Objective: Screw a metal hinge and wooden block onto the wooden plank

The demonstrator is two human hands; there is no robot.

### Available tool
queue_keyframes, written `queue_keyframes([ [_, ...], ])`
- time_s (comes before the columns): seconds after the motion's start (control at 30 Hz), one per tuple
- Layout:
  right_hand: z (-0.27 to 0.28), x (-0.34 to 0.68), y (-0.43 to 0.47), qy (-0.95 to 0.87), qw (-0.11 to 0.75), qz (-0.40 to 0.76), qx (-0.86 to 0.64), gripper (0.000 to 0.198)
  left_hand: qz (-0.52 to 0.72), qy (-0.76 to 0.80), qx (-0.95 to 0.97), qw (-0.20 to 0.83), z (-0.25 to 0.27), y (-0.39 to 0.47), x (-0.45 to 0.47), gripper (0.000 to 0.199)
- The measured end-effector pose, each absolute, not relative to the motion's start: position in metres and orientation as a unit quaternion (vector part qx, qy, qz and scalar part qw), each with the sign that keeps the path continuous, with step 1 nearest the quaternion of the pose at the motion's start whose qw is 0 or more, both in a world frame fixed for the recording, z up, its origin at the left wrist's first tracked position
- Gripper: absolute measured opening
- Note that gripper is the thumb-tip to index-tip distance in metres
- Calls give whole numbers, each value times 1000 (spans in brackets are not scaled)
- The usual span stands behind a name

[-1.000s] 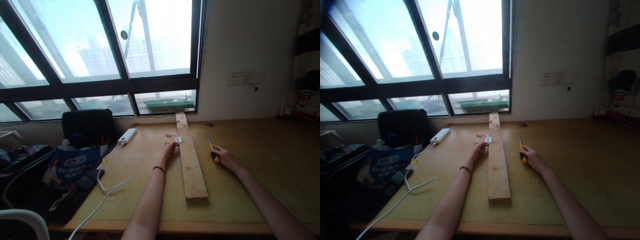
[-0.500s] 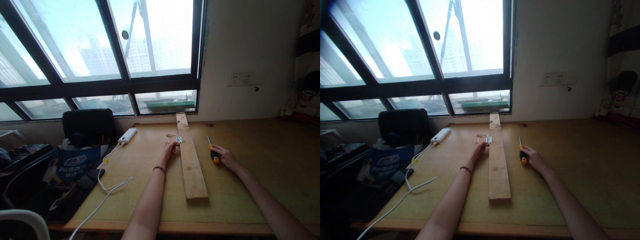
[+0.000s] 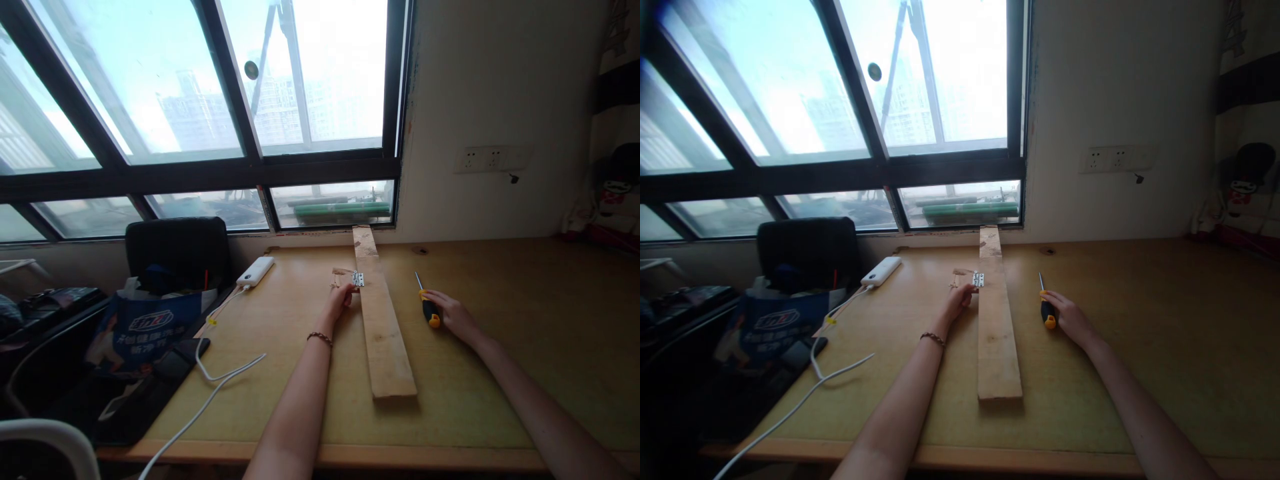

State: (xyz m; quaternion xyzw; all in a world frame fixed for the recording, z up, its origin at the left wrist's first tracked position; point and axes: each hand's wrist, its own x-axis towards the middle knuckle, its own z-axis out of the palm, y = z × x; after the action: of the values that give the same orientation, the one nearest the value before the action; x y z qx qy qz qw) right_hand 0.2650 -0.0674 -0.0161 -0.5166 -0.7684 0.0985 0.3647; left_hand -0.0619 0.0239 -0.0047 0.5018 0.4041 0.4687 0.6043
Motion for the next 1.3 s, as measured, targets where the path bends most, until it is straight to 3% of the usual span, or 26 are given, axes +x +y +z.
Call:
queue_keyframes([
  [0.13,-8,253,-70,-685,472,91,-547,40,472,412,489,607,0,21,-60,24],
  [0.27,8,220,-67,-619,560,180,-520,46,469,426,478,608,5,19,-58,23],
  [0.53,30,119,-7,-758,451,166,-442,104,472,424,478,607,2,21,-60,22],
  [0.67,22,99,23,-781,387,147,-468,117,480,433,461,608,-1,25,-59,21],
  [0.87,25,96,37,-803,333,121,-479,111,483,416,452,624,-4,28,-59,21],
  [1.3,33,92,31,-796,309,96,-512,82,481,404,452,634,-3,27,-60,20],
])
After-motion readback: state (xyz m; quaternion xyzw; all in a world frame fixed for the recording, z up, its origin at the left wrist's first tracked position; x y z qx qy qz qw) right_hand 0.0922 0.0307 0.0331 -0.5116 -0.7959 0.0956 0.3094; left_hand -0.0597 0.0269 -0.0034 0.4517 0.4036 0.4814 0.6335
